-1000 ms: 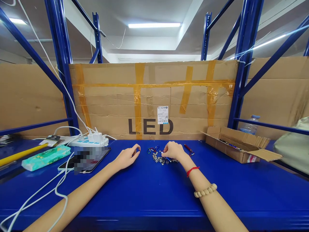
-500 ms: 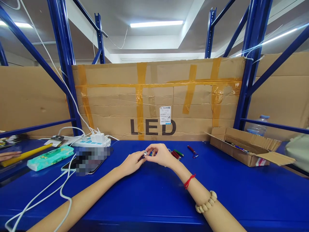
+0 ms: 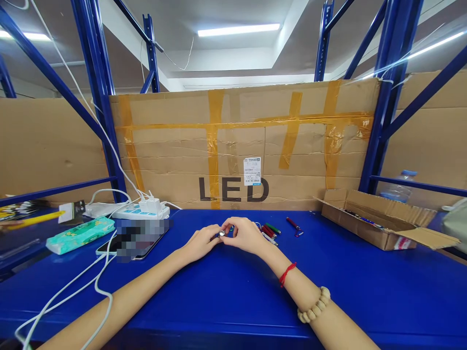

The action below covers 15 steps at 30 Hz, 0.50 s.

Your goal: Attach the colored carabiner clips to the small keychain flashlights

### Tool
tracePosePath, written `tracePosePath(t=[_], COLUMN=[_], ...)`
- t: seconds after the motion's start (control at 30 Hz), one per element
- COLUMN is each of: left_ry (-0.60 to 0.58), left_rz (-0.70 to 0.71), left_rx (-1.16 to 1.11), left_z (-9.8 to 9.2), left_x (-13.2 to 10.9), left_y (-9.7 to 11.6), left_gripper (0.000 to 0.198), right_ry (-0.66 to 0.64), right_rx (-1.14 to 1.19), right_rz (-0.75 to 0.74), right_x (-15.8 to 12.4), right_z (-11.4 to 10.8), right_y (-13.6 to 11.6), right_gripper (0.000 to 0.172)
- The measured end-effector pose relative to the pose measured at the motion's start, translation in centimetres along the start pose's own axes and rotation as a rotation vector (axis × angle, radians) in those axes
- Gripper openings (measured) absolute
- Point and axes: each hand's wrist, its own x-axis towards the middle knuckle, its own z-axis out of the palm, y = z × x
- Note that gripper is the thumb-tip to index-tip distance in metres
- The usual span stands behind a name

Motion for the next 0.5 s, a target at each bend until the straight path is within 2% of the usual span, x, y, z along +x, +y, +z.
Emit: tracePosePath(t=[0.1, 0.3, 0.5], left_ry=[-0.01, -0.055, -0.025], left_rz=[0.016, 0.102, 0.175], left_rx=[0.086, 0.259, 0.346], left_z=[-0.3, -0.7, -1.1], left_x=[0.1, 0.3, 0.4], left_y=[-0.6, -2.0, -1.6], left_gripper=[0.022, 0.028, 0.04], right_ry=[-0.015, -0.145, -0.178], right_rx=[-0.091, -0.189, -0.229], right_rz=[0.066, 0.105, 0.095], right_x=[-0.1, -0.2, -0.1], right_z=[-0.2, -0.3, -0.3], right_y=[0.8, 1.4, 1.4], right_gripper=[0.015, 0.015, 0.017])
